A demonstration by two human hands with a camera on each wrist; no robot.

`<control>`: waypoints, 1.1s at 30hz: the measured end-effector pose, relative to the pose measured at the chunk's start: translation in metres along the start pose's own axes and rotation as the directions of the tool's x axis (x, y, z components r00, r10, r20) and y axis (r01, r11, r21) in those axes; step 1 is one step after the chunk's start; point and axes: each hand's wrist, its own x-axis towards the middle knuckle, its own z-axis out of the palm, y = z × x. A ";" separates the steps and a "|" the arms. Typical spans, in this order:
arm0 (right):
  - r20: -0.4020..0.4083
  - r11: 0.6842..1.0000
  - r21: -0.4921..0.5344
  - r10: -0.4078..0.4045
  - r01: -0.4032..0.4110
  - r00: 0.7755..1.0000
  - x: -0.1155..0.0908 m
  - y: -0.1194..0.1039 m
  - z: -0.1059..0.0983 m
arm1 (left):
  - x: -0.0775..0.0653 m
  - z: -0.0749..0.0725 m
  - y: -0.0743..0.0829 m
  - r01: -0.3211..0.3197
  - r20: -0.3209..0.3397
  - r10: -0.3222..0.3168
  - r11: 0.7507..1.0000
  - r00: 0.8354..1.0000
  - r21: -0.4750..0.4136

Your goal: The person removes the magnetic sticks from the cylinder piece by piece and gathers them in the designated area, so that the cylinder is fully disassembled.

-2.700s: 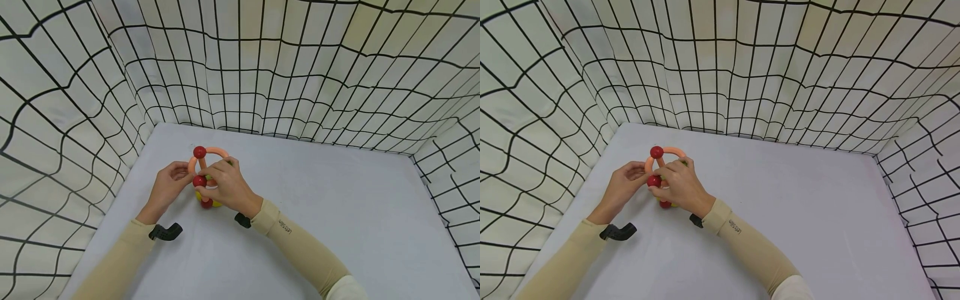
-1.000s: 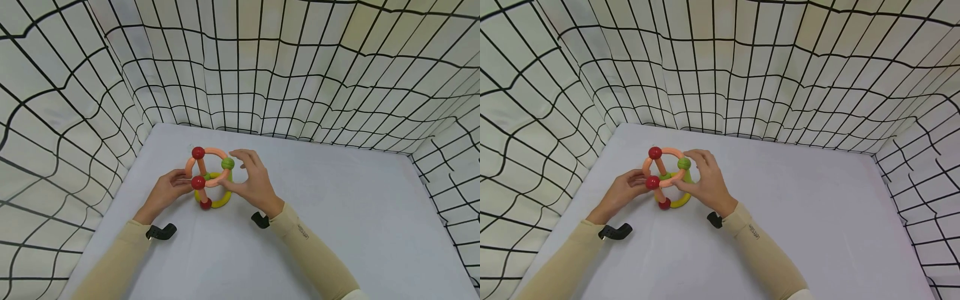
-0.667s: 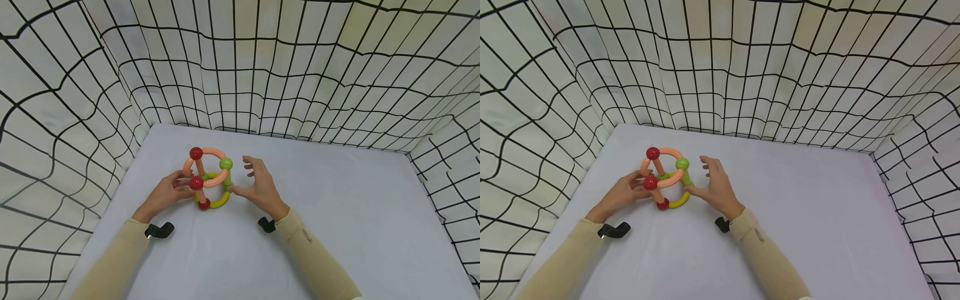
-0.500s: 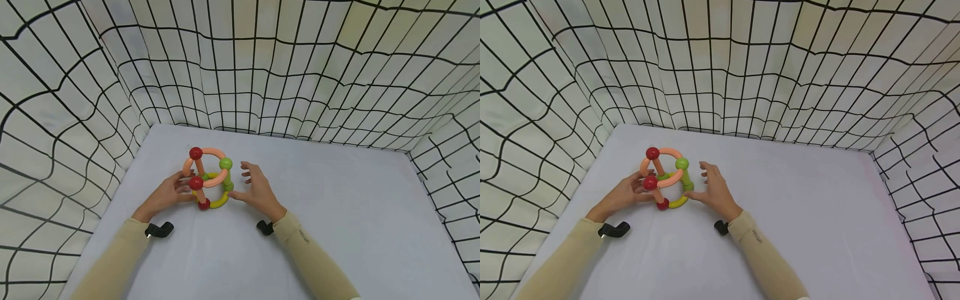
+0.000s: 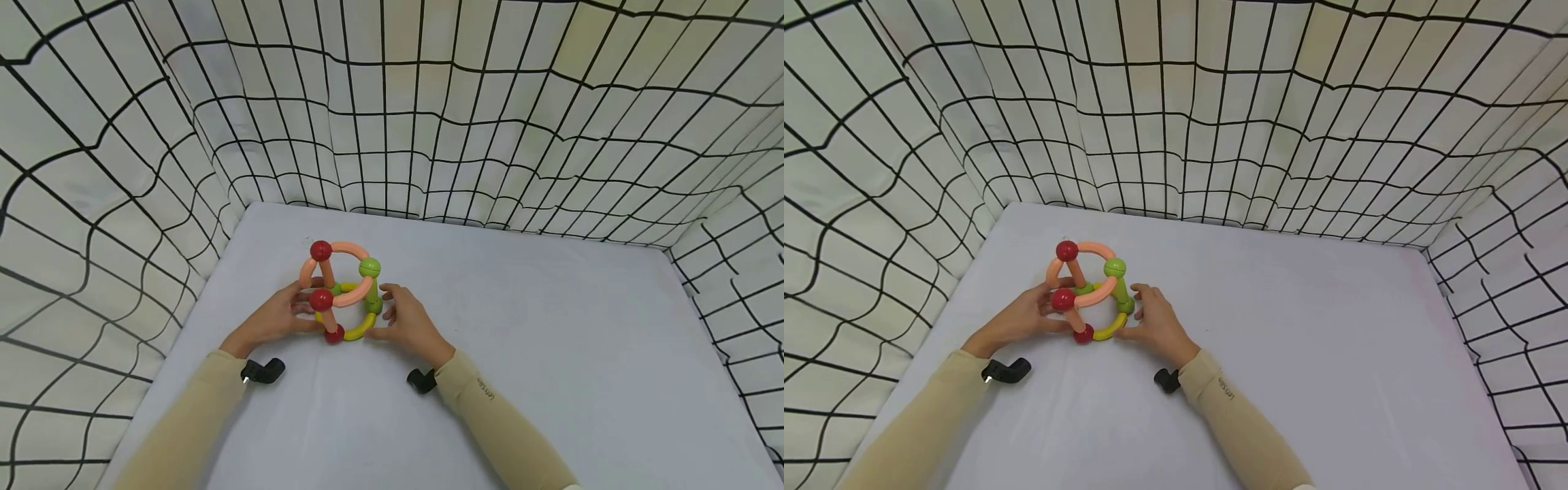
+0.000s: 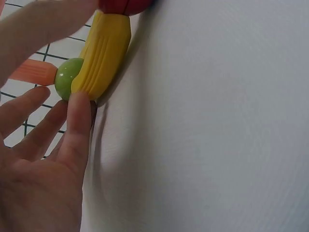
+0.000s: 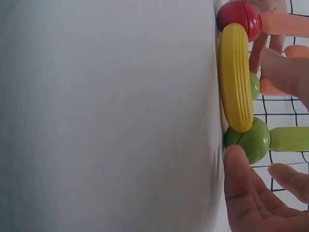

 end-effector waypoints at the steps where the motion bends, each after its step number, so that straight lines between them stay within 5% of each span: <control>1: 0.004 1.000 -0.007 0.000 0.000 1.000 0.000 0.000 0.001 | 0.000 0.000 0.000 -0.003 0.002 0.003 1.000 1.000 0.010; 14: -0.002 0.999 0.019 0.034 -0.034 0.999 0.003 -0.003 0.004 | 0.006 0.006 0.000 -0.093 -0.048 0.096 0.993 0.994 0.073; 23: 0.005 0.999 0.021 0.045 -0.045 0.999 0.005 0.002 -0.004 | 0.004 0.021 0.009 0.009 -0.131 0.007 0.993 0.991 0.119; 33: 0.031 0.996 0.080 0.032 -0.034 0.999 0.011 0.014 -0.015 | -0.003 0.034 0.012 0.036 -0.187 -0.014 0.993 0.982 0.113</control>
